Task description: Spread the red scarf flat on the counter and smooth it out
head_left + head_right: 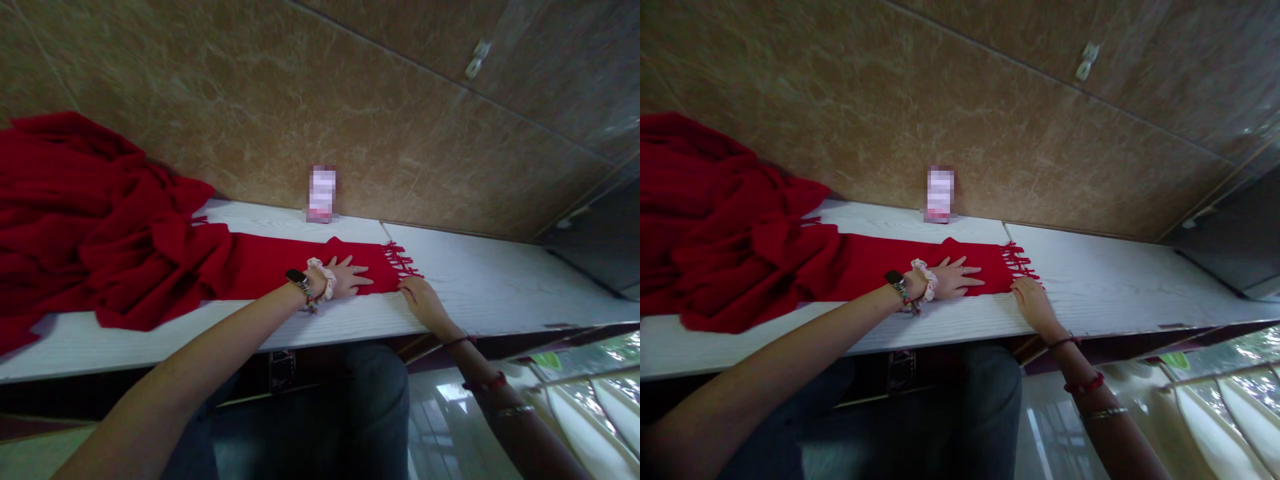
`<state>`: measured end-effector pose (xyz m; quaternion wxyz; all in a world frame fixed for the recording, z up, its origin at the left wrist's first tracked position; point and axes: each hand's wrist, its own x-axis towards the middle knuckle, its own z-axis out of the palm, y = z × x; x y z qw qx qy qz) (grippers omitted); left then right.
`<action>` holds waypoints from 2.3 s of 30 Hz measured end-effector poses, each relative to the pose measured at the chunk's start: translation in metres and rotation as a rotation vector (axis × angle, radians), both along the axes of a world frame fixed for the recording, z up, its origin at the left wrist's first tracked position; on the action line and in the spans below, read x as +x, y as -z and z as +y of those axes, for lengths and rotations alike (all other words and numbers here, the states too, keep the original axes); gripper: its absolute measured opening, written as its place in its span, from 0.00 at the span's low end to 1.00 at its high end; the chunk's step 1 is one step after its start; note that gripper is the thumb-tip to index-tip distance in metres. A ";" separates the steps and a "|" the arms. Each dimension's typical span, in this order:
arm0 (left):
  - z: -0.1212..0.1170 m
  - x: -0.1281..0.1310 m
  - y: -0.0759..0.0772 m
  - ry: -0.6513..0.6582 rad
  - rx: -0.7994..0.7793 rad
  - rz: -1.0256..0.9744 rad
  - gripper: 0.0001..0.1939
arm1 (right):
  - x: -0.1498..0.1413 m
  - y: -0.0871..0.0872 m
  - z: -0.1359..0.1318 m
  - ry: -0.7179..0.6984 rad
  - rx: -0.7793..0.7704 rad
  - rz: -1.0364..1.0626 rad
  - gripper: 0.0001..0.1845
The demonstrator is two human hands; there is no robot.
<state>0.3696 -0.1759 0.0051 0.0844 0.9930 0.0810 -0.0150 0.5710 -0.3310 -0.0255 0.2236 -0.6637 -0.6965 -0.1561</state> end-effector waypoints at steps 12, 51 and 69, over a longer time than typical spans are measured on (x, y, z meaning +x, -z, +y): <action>0.006 0.026 -0.011 0.208 0.041 -0.145 0.14 | -0.001 -0.002 0.001 0.013 -0.036 -0.030 0.12; 0.027 -0.002 0.015 -0.210 0.031 -0.020 0.39 | -0.030 -0.036 0.049 0.009 0.035 -0.105 0.18; 0.025 -0.002 0.021 -0.218 0.064 -0.072 0.44 | -0.015 -0.021 0.090 0.333 -0.304 -0.148 0.25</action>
